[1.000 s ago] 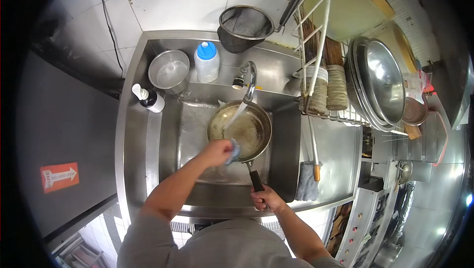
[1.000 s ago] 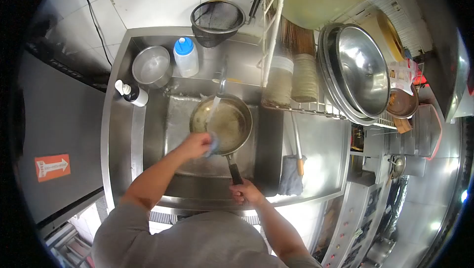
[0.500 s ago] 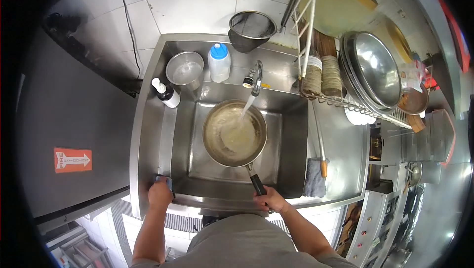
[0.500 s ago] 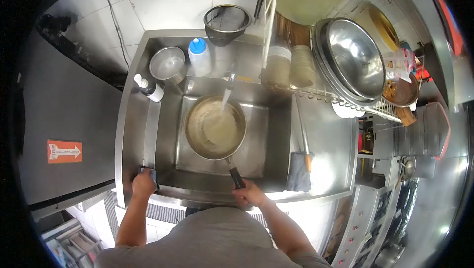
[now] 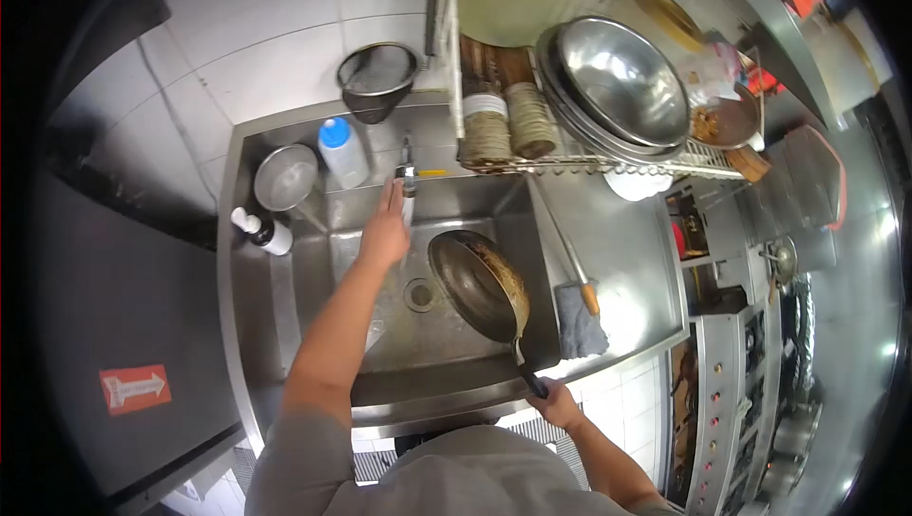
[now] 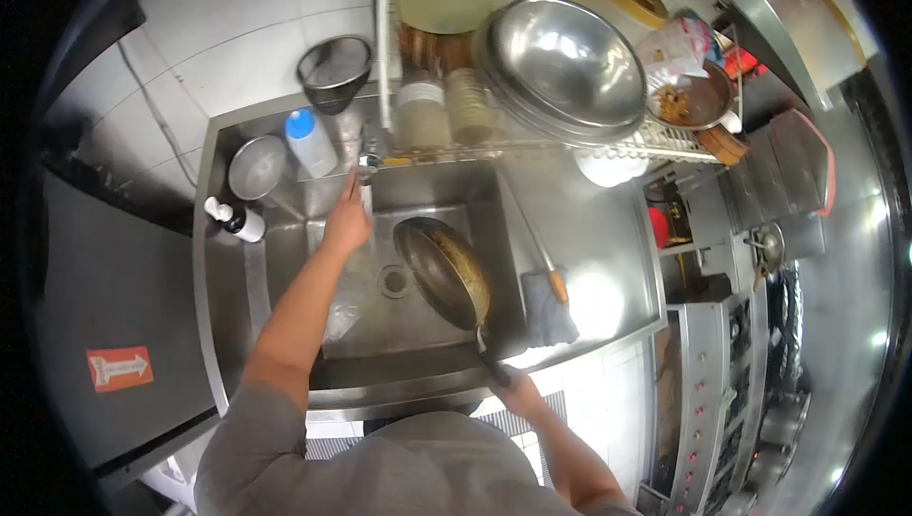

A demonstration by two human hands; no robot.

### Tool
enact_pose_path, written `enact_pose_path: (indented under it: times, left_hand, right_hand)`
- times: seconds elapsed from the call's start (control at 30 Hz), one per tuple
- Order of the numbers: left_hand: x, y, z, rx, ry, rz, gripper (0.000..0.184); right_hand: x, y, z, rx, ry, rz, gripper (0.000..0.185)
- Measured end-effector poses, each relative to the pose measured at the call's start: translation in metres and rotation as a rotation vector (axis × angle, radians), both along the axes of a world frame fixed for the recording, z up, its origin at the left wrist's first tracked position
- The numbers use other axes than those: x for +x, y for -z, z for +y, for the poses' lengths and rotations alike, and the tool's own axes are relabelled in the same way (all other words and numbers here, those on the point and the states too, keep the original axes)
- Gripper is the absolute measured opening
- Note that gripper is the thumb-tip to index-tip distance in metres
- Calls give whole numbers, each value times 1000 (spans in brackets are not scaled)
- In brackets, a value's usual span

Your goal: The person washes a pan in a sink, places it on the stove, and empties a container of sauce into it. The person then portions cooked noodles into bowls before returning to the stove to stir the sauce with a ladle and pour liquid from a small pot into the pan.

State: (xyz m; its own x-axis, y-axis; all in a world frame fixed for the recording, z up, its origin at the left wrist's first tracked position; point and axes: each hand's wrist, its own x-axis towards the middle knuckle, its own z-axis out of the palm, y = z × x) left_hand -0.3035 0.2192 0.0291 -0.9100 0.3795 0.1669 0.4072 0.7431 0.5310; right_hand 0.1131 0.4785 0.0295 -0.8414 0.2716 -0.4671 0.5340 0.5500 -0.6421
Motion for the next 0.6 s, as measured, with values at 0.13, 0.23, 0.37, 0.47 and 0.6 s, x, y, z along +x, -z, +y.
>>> enact_pose_path:
  times: [0.13,0.23,0.37,0.47,0.6]
  left_hand:
    - [-50,20,53,-233,174,-158,75]
    - [-62,28,74,-858,376,-352,72]
    - [-18,27,106,-136,170,62,55]
    - [27,34,160,121,270,-232,43]
    - [94,69,260,160,431,-390,58]
  right_hand:
    - [35,-33,-9,-41,118,-63,32]
    - [66,-36,-16,176,204,-60,28]
    - [104,-64,-11,69,325,-1,23]
    - [159,-70,-16,-234,481,-59,20]
    - [234,-86,-20,-322,681,-104,29]
